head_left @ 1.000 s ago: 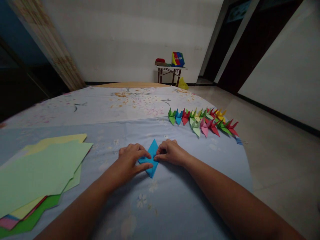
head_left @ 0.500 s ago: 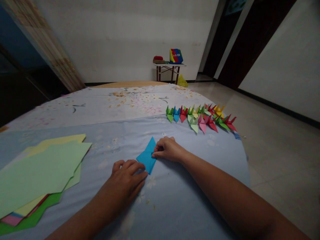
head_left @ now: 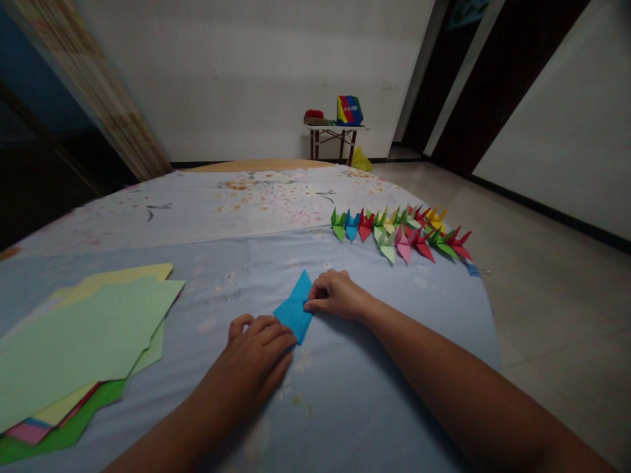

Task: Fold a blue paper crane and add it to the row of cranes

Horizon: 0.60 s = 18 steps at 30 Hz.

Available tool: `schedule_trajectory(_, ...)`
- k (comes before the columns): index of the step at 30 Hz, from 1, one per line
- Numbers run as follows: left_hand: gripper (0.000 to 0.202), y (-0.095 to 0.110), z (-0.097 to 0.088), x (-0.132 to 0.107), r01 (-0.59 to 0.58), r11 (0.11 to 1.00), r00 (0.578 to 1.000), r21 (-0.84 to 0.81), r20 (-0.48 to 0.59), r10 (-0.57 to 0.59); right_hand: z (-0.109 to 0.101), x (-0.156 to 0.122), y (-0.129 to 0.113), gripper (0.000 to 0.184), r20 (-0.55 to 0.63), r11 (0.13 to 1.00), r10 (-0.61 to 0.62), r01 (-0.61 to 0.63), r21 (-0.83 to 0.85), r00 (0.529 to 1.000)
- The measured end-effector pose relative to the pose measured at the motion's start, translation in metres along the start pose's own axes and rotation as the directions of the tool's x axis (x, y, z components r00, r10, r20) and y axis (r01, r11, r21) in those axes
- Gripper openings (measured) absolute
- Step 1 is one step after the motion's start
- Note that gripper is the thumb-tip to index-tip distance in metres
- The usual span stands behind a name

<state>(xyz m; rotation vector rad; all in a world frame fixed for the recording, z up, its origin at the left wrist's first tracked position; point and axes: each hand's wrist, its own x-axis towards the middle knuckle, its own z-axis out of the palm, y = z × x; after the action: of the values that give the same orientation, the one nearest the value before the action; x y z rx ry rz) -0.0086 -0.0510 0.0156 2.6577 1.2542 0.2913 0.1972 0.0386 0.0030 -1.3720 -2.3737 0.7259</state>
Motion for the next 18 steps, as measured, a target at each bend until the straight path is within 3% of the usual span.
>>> schedule_trajectory(13,0.027,0.013,0.010,-0.002,0.027,1.000,0.998,-0.006,-0.053,-0.027,-0.004,-0.004,0.002,0.012,-0.018,0.998,-0.040,0.041,0.055,0.999)
schedule_trajectory(18,0.027,0.011,0.008,-0.005,0.021,1.000,0.999,-0.009,-0.027,-0.022,-0.003,-0.003,0.003,0.011,-0.017,0.997,-0.045,0.046,0.056,0.999)
